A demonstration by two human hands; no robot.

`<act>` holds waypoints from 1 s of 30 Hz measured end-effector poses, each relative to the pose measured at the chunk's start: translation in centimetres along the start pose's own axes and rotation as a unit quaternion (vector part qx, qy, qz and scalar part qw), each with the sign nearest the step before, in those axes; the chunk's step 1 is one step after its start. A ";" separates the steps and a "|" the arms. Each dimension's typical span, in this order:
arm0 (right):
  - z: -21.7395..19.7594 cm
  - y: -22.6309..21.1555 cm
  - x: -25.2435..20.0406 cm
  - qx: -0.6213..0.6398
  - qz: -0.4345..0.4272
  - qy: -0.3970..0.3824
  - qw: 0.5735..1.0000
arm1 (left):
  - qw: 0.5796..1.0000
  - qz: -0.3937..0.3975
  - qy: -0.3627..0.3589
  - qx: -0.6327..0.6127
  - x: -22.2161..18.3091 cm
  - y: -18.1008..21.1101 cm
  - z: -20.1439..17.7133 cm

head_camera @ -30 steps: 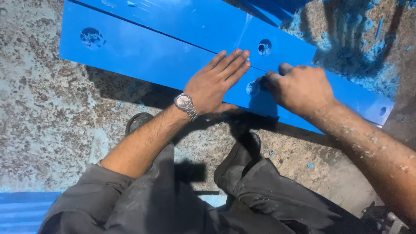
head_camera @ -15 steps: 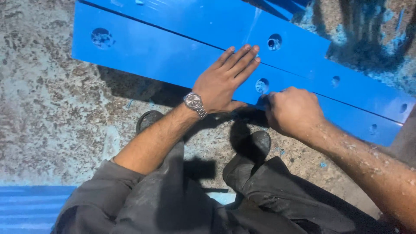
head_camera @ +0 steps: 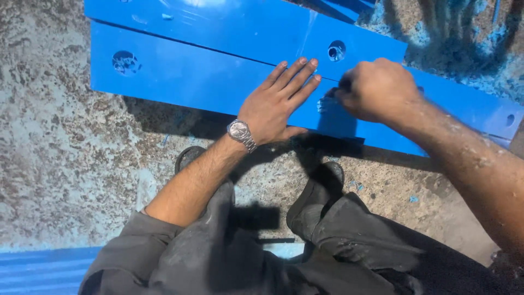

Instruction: Deburring and smoothing the edges of blue plastic components using a hand tool.

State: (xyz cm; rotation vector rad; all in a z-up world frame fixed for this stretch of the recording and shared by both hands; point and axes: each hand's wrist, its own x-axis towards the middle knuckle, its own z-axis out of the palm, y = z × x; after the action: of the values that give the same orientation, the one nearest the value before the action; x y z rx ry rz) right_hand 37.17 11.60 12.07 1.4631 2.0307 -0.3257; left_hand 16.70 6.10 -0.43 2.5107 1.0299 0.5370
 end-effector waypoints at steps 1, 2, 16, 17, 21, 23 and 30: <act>0.2 0.5 -0.3 0.009 0.024 -0.005 1.000 | 1.000 -0.001 0.003 -0.005 -0.1 -0.1 0.4; 0.3 1.1 -0.5 0.018 0.047 -0.009 0.999 | 1.000 -0.004 0.008 -0.009 0.0 -0.2 0.7; 8.6 16.3 5.7 0.169 0.077 0.147 0.972 | 1.000 -0.017 -0.025 0.003 0.4 0.1 -0.4; 9.4 16.9 6.8 0.205 0.063 0.128 0.968 | 0.999 -0.020 -0.028 0.003 0.5 -0.1 -0.3; 9.7 15.6 5.6 0.227 0.033 0.161 0.960 | 0.999 -0.025 -0.042 0.012 0.1 0.6 -0.6; 8.7 15.7 6.2 0.214 0.029 0.166 0.962 | 0.999 -0.023 -0.043 0.016 0.3 0.4 -0.5; 5.3 15.4 11.4 0.182 0.030 0.207 0.961 | 0.998 -0.008 -0.010 -0.064 0.9 -0.1 -3.5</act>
State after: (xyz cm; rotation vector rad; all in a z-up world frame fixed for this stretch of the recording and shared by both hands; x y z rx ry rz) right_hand 50.74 23.16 3.30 1.9483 2.3345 -0.4133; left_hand 15.51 7.47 2.73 2.3898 0.9764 0.5530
